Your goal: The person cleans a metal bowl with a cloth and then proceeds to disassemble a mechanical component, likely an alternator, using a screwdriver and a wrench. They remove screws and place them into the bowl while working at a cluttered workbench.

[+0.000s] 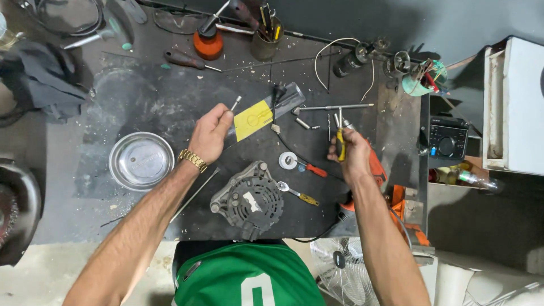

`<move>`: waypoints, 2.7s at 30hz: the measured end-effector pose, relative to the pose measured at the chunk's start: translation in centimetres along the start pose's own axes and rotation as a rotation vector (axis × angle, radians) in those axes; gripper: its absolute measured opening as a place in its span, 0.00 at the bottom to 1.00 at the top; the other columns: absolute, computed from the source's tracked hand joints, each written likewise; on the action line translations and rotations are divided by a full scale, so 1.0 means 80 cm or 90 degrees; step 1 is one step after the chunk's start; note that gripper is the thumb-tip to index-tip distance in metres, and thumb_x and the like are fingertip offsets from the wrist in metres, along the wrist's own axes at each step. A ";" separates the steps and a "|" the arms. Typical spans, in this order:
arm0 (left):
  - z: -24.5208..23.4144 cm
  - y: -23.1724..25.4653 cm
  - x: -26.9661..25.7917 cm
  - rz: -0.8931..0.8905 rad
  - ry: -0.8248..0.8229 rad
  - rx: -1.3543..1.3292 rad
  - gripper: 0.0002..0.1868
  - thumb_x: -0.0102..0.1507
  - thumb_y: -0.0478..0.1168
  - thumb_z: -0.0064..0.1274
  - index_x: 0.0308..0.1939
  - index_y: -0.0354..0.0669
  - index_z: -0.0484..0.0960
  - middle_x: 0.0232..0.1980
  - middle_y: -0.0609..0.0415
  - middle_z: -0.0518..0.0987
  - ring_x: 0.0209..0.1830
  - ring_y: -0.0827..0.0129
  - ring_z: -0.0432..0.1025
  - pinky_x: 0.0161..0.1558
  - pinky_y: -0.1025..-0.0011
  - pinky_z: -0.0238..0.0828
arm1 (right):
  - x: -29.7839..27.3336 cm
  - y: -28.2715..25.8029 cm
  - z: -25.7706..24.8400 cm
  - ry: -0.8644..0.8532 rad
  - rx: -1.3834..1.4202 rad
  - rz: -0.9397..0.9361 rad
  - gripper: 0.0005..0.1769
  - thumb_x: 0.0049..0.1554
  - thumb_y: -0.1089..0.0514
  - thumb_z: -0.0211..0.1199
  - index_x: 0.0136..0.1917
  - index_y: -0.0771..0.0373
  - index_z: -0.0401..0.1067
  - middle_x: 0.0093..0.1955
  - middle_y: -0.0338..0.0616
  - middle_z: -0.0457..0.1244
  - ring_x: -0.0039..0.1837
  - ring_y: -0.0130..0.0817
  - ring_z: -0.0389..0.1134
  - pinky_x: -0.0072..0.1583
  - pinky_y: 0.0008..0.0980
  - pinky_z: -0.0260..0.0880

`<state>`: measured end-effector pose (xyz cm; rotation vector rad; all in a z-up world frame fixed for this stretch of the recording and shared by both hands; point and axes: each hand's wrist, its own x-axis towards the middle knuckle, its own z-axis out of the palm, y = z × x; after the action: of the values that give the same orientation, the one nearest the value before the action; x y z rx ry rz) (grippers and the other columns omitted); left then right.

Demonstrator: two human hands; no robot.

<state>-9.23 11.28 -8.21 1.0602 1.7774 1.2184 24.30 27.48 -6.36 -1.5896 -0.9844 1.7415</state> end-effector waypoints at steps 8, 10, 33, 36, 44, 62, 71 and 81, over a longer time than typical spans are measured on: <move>0.000 -0.030 0.015 -0.043 -0.010 -0.163 0.13 0.75 0.44 0.39 0.40 0.50 0.76 0.23 0.59 0.71 0.21 0.74 0.65 0.28 0.77 0.63 | 0.108 0.052 0.001 0.019 -0.358 -0.105 0.15 0.45 0.52 0.62 0.45 0.58 0.69 0.27 0.44 0.59 0.27 0.34 0.64 0.29 0.32 0.70; -0.004 -0.039 0.019 -0.031 0.004 -0.187 0.12 0.76 0.45 0.39 0.41 0.51 0.75 0.24 0.58 0.70 0.22 0.75 0.64 0.29 0.78 0.63 | 0.095 0.040 0.013 0.009 -0.378 -0.113 0.16 0.45 0.52 0.63 0.46 0.59 0.70 0.28 0.45 0.60 0.26 0.34 0.64 0.29 0.34 0.69; 0.069 0.135 -0.051 0.009 0.028 -0.576 0.13 0.70 0.45 0.55 0.47 0.38 0.84 0.44 0.48 0.85 0.37 0.76 0.75 0.42 0.83 0.72 | -0.146 -0.043 0.083 -0.267 0.082 -0.251 0.11 0.52 0.71 0.68 0.48 0.71 0.71 0.49 0.63 0.69 0.43 0.41 0.76 0.23 0.14 0.58; 0.074 0.170 -0.075 -0.025 0.000 -0.623 0.13 0.68 0.41 0.57 0.48 0.34 0.85 0.38 0.47 0.85 0.35 0.75 0.76 0.39 0.81 0.76 | -0.183 -0.063 0.099 -0.255 0.000 -0.245 0.15 0.49 0.72 0.72 0.49 0.72 0.73 0.40 0.61 0.71 0.29 0.28 0.70 0.22 0.15 0.57; 0.070 0.194 -0.102 -0.016 0.029 -0.686 0.13 0.66 0.36 0.59 0.49 0.27 0.83 0.37 0.42 0.83 0.33 0.70 0.77 0.37 0.77 0.80 | -0.221 -0.089 0.109 -0.207 -0.246 -0.316 0.14 0.43 0.63 0.82 0.42 0.65 0.81 0.28 0.43 0.68 0.31 0.16 0.62 0.30 0.13 0.62; 0.035 0.204 -0.137 -0.014 -0.090 -0.437 0.05 0.65 0.33 0.58 0.38 0.33 0.87 0.25 0.53 0.78 0.26 0.79 0.73 0.30 0.80 0.76 | -0.220 -0.071 0.106 -0.315 -0.222 -0.114 0.15 0.38 0.66 0.83 0.30 0.70 0.74 0.18 0.41 0.59 0.21 0.18 0.56 0.24 0.16 0.54; 0.040 0.161 -0.169 -0.086 -0.032 -0.549 0.13 0.74 0.42 0.38 0.43 0.37 0.73 0.29 0.52 0.71 0.25 0.72 0.65 0.26 0.80 0.59 | -0.241 -0.110 0.087 -0.359 -0.399 -0.269 0.14 0.57 0.51 0.68 0.52 0.62 0.81 0.30 0.41 0.71 0.34 0.20 0.61 0.38 0.24 0.64; -0.004 0.188 -0.184 0.116 -0.114 -0.032 0.20 0.72 0.52 0.41 0.27 0.49 0.66 0.24 0.63 0.62 0.25 0.71 0.58 0.32 0.70 0.57 | -0.279 -0.201 0.094 -0.420 -0.807 -0.589 0.16 0.56 0.45 0.64 0.49 0.55 0.82 0.41 0.35 0.76 0.39 0.30 0.77 0.43 0.31 0.73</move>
<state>-0.27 0.98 7.78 1.2821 1.5338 1.2279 18.62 17.27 19.63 -0.6647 -2.9109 0.8678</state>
